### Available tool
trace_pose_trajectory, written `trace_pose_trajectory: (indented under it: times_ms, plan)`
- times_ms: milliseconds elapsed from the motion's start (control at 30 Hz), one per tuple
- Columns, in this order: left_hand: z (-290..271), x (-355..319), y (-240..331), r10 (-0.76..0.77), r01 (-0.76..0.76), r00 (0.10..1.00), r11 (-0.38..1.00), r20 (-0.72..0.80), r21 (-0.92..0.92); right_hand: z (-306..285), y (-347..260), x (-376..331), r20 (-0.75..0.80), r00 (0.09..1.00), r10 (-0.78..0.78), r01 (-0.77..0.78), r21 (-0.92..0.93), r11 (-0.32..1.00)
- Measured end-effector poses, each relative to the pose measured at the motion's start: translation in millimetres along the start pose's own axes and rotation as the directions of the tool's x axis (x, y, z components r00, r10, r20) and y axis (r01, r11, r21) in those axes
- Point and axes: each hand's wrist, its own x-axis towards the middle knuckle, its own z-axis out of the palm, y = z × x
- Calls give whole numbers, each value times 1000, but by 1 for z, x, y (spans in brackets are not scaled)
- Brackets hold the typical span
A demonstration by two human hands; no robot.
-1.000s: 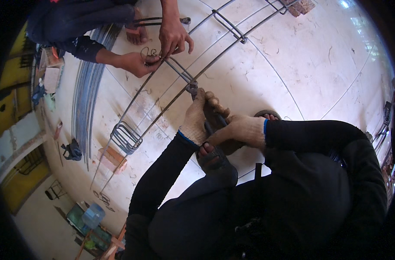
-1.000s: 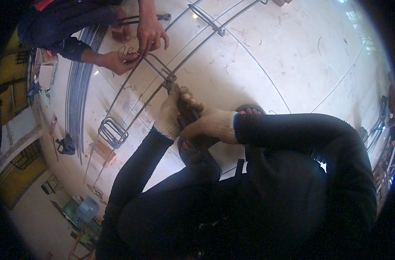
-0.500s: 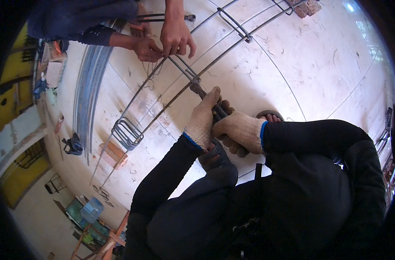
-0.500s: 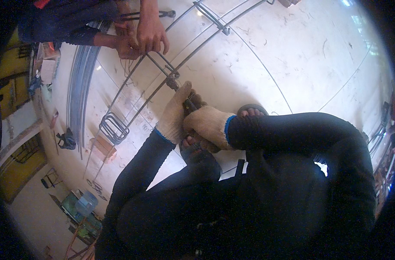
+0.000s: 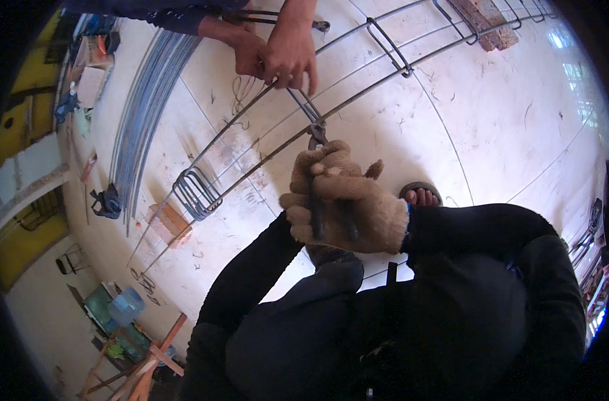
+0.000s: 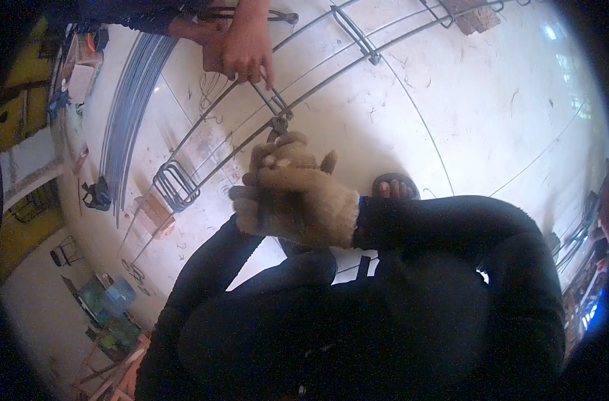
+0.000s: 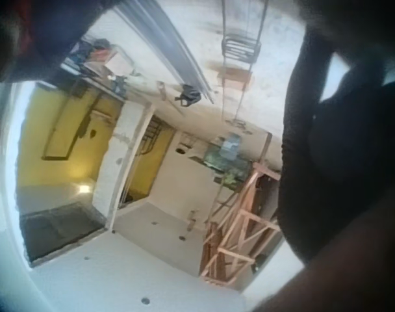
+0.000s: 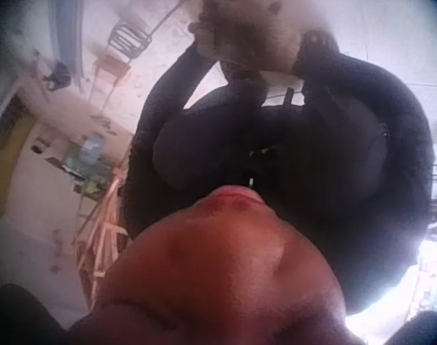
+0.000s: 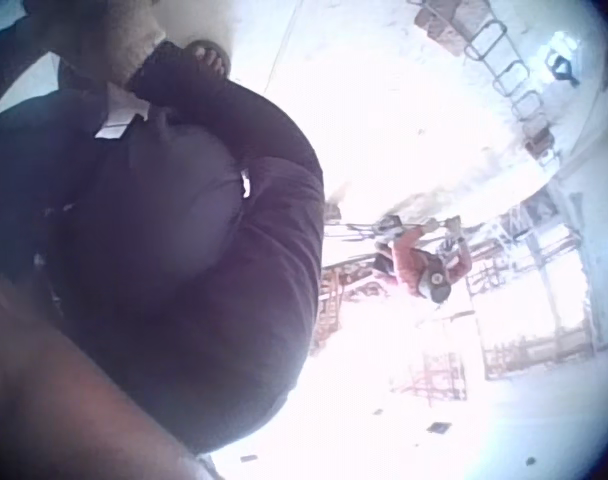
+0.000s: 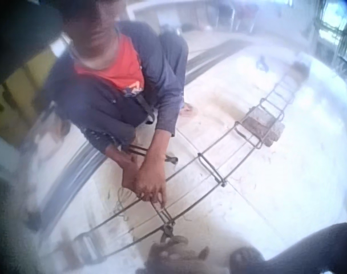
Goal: The person sits on the floor and uses pliers to twist wire ties around a metal frame structure, securing crossbars to longitudinal rails. A second person works alongside on a similar frame. The camera wearer repeatedly wraps wire and twists it with pliers to fasten joints.
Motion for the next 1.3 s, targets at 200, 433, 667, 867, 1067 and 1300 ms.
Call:
trace_pose_trajectory:
  times_ms: [200,433,667,867,1067,1300]
  plan:
    - [8,1,8,39,60,958,941,-285,332,1,-20,-14,-126,978,-167,-37,-889,456]
    - [18,8,34,287,338,746,615,-601,713,17,-24,-17,-132,976,-171,-134,-991,-1]
    - [-10,9,11,173,-121,965,960,-197,252,8,0,-15,44,946,-321,278,-620,734]
    - [-14,20,1,127,-125,991,991,-38,49,0,2,-7,-38,999,-7,13,157,987]
    - [15,10,15,308,24,873,749,-379,662,-34,-8,-8,-158,963,-219,-67,-926,370]
    - [8,17,12,349,81,794,751,-498,656,8,-22,-23,-105,948,-301,-54,-984,171]
